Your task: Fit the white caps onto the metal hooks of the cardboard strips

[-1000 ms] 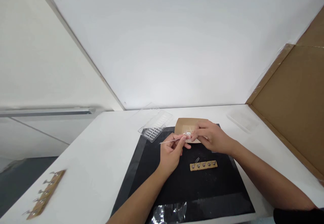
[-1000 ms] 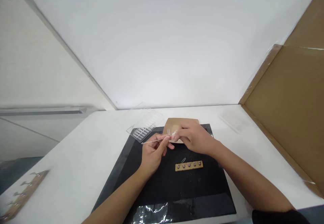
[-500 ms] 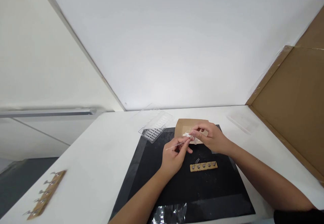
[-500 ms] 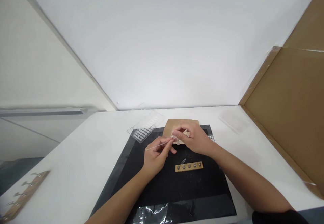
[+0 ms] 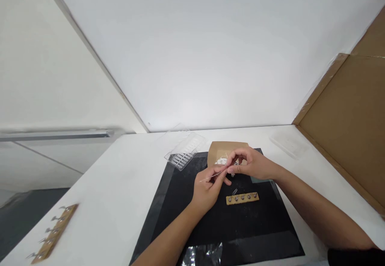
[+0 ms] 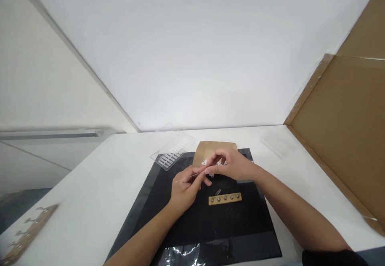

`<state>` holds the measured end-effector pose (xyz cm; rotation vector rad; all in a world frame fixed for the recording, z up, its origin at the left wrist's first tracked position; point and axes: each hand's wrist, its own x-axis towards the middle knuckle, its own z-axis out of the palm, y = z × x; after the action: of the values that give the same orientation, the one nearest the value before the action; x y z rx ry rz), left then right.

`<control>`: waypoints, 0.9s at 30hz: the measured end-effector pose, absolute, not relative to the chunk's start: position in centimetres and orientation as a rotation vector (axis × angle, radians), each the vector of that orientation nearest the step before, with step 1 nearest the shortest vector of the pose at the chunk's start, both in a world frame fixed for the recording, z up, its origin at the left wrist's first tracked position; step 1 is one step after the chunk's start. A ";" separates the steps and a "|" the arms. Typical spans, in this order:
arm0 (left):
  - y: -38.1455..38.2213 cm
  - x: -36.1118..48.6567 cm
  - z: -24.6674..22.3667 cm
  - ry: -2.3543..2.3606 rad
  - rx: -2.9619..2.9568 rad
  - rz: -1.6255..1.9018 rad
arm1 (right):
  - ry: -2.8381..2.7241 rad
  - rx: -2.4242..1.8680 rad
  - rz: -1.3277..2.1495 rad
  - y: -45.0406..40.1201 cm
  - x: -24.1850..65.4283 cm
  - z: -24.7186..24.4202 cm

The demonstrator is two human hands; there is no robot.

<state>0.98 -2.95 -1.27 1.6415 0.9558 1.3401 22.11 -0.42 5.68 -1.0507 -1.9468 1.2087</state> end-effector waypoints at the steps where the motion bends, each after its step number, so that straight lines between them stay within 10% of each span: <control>1: -2.9 1.0 -1.3 0.953 1.642 1.341 | -1.951 -1.063 1.209 -0.4 22.2 5.7; 14: -1.9 0.7 -1.9 0.870 1.645 1.354 | -1.974 -1.114 1.263 -0.7 22.2 5.3; 27: -1.3 0.6 -1.1 0.939 1.559 1.283 | -2.508 -0.946 0.490 -0.7 22.1 4.6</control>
<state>0.57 -1.31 -1.12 1.5590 0.9388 1.2833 22.13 -0.67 4.61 -0.9460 -2.5083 0.4895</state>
